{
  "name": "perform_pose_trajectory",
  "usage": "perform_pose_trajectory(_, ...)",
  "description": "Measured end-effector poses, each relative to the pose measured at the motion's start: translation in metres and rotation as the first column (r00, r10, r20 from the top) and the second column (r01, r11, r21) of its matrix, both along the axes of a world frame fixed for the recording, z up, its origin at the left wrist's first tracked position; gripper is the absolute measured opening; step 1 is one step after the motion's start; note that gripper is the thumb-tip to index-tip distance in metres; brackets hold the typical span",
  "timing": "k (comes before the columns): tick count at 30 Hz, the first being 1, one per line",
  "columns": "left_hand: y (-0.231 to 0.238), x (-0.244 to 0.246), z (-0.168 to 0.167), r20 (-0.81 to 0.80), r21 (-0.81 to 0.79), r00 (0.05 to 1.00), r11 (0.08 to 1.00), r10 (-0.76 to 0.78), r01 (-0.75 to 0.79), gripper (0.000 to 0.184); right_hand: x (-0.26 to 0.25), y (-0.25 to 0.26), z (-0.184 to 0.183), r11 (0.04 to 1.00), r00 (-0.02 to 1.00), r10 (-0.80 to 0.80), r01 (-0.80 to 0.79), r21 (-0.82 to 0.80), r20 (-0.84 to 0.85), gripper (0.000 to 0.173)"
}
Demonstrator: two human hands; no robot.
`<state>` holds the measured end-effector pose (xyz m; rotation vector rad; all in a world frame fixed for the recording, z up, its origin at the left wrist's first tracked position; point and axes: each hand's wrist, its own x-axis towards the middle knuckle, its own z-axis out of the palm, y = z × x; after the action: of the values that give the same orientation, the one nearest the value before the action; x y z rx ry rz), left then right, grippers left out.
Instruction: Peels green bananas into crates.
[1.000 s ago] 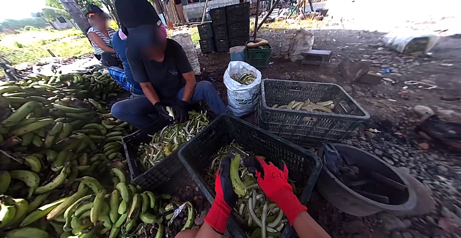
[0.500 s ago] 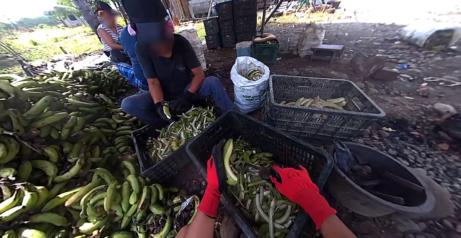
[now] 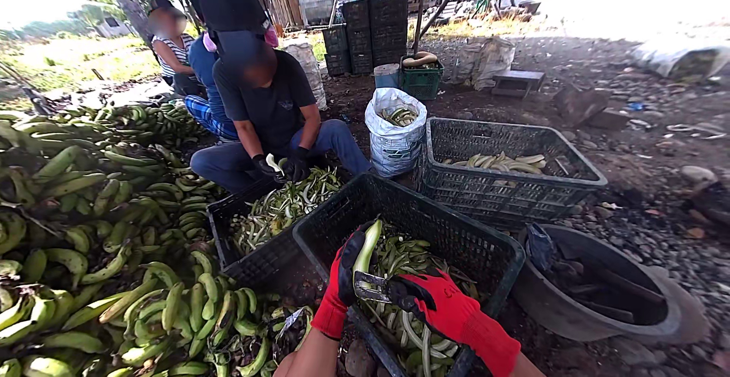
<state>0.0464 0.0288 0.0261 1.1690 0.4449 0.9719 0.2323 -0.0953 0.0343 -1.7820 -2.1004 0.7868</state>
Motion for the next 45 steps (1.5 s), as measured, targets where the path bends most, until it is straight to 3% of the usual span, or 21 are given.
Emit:
perform_pose_trajectory(2, -0.008, 0.004, 0.002, 0.02, 0.052, 1.0, 0.998, 0.024, -0.025, 0.048, 0.0, 0.005, 0.003, 0.997, 0.996, -0.066, 0.068, -0.04, 0.056, 0.049)
perform_pose_trajectory(6, -0.014, 0.007, -0.011, -0.056, 0.325, 0.986, 0.937, 0.158, -0.132, 0.05, -0.002, 0.016, 0.006, 0.955, 0.946, -0.29, 0.296, -0.02, 0.143, 0.055)
perform_pose_trajectory(7, -0.015, 0.008, -0.016, -0.077, 0.309, 0.983, 0.942, 0.165, -0.134, 0.048, -0.002, 0.018, 0.006, 0.933, 0.925, -0.356, 0.359, 0.003, 0.135, 0.057)
perform_pose_trajectory(11, -0.022, 0.017, -0.017, -0.098, -0.031, 0.994, 0.999, 0.039, -0.042, 0.044, 0.014, 0.028, 0.004, 0.859, 0.858, -0.512, 0.511, 0.032, 0.038, 0.053)
perform_pose_trajectory(16, -0.018, 0.019, -0.019, -0.065, -0.127, 0.998, 0.992, -0.005, -0.003, 0.045, 0.022, 0.039, -0.004, 0.842, 0.843, -0.538, 0.538, -0.04, 0.001, 0.048)
perform_pose_trajectory(20, -0.017, 0.008, -0.014, -0.03, -0.143, 0.999, 0.989, -0.043, 0.038, 0.048, 0.049, 0.041, -0.01, 0.706, 0.7, -0.708, 0.698, -0.124, -0.095, 0.047)
perform_pose_trajectory(22, -0.012, 0.004, -0.014, -0.094, -0.037, 0.994, 0.998, 0.05, -0.053, 0.05, 0.045, 0.037, 0.0, 0.725, 0.71, -0.689, 0.679, -0.117, -0.144, 0.047)
perform_pose_trajectory(25, -0.002, 0.004, -0.016, -0.173, 0.125, 0.974, 0.984, 0.149, -0.129, 0.053, 0.027, 0.03, 0.003, 0.86, 0.841, -0.503, 0.51, -0.022, -0.198, 0.045)
perform_pose_trajectory(28, 0.006, 0.006, -0.019, -0.197, 0.129, 0.954, 0.97, 0.228, -0.205, 0.052, 0.024, 0.028, 0.003, 0.933, 0.937, -0.345, 0.349, -0.089, 0.06, 0.048)
perform_pose_trajectory(31, 0.009, 0.003, -0.016, -0.211, -0.022, 0.934, 0.954, 0.289, -0.3, 0.046, 0.032, 0.026, 0.003, 0.859, 0.872, -0.439, 0.478, -0.181, 0.218, 0.047)
perform_pose_trajectory(34, 0.008, 0.004, -0.007, -0.201, -0.148, 0.924, 0.922, 0.326, -0.358, 0.044, 0.031, 0.022, 0.0, 0.843, 0.856, -0.516, 0.51, -0.174, 0.008, 0.046)
perform_pose_trajectory(37, 0.007, 0.007, -0.007, -0.228, -0.071, 0.88, 0.894, 0.417, -0.442, 0.043, 0.009, 0.018, -0.001, 0.906, 0.899, -0.407, 0.374, -0.2, -0.16, 0.048)
perform_pose_trajectory(41, 0.008, 0.008, -0.008, -0.267, 0.084, 0.802, 0.842, 0.534, -0.532, 0.042, -0.019, 0.008, -0.007, 0.946, 0.933, -0.281, 0.229, -0.227, -0.227, 0.05)
perform_pose_trajectory(45, 0.008, 0.006, -0.008, -0.231, 0.142, 0.764, 0.798, 0.603, -0.586, 0.043, -0.032, -0.007, 0.0, 0.947, 0.95, -0.269, 0.229, -0.227, -0.161, 0.046)
